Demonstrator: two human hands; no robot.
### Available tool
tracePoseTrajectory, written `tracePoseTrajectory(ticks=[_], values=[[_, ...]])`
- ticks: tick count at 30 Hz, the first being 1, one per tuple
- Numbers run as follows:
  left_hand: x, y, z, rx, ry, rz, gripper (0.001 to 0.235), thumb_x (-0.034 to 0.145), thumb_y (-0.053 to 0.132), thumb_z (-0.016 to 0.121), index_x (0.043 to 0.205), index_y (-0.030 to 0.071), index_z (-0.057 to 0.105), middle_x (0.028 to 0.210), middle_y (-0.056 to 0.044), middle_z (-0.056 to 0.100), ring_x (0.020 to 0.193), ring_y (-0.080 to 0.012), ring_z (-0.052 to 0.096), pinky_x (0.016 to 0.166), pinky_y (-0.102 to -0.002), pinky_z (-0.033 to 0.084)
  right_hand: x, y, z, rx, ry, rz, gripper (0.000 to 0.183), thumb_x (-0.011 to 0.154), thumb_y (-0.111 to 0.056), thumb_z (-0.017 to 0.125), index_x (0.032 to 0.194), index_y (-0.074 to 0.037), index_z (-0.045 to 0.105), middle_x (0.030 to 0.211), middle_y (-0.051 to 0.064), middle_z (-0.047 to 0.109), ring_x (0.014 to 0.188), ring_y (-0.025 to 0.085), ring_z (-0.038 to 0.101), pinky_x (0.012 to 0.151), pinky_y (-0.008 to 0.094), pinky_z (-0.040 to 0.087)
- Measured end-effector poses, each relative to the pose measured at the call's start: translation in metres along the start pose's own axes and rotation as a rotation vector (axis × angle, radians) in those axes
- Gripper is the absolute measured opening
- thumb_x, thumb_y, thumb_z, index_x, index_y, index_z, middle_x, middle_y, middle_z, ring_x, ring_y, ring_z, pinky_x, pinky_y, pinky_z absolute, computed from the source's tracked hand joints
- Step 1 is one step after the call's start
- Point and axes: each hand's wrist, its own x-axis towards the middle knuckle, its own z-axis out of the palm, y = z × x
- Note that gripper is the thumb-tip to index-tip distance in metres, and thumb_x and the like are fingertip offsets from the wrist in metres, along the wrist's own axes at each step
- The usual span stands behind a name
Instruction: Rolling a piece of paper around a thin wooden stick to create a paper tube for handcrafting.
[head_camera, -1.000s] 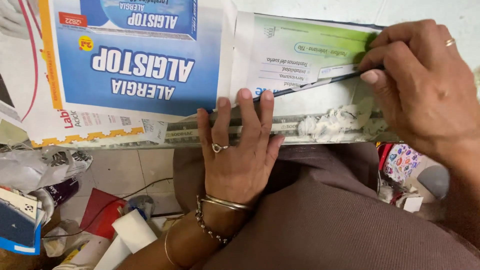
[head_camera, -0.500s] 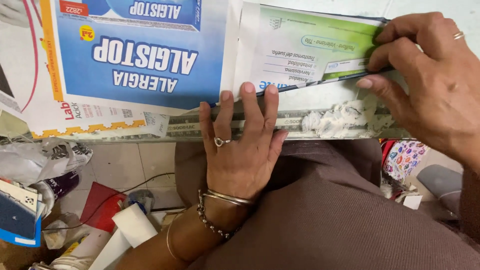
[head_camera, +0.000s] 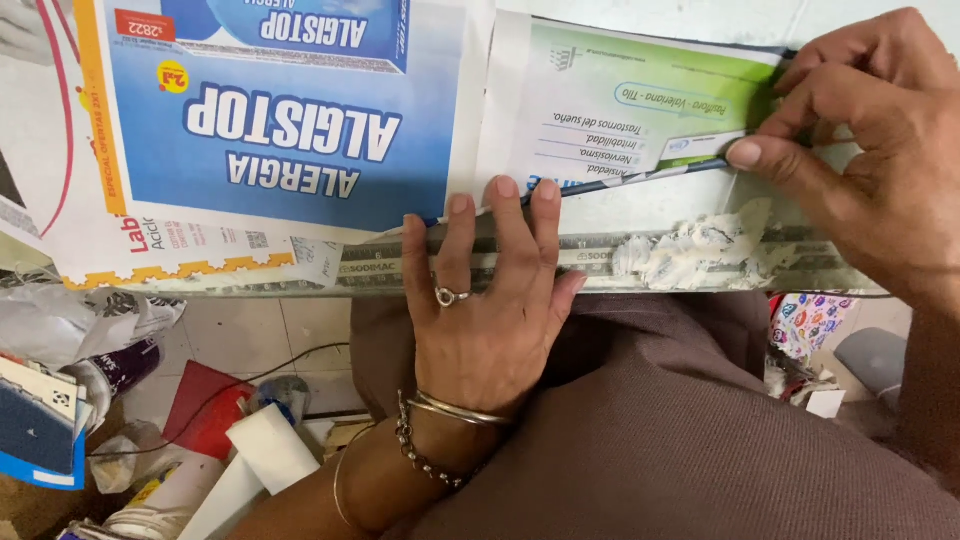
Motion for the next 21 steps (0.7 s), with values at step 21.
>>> tracePoseTrajectory(ticks=[21], values=[[0.003, -0.005, 0.008, -0.076, 0.058, -0.010, 0.053, 0.098, 0.050, 0.030, 0.134, 0.015, 0.047, 0.136, -0.002, 0.041, 0.122, -0.0243, 0.040, 0.099, -0.050, 0.042, -0.008, 0.002, 0.017, -0.327, 0.118, -0.153, 0.022, 0.110, -0.007, 0.068, 0.099, 0.005, 0.054, 0.106, 0.022, 0.054, 0.096, 0.038, 0.048, 0.085, 0.046, 0.037]])
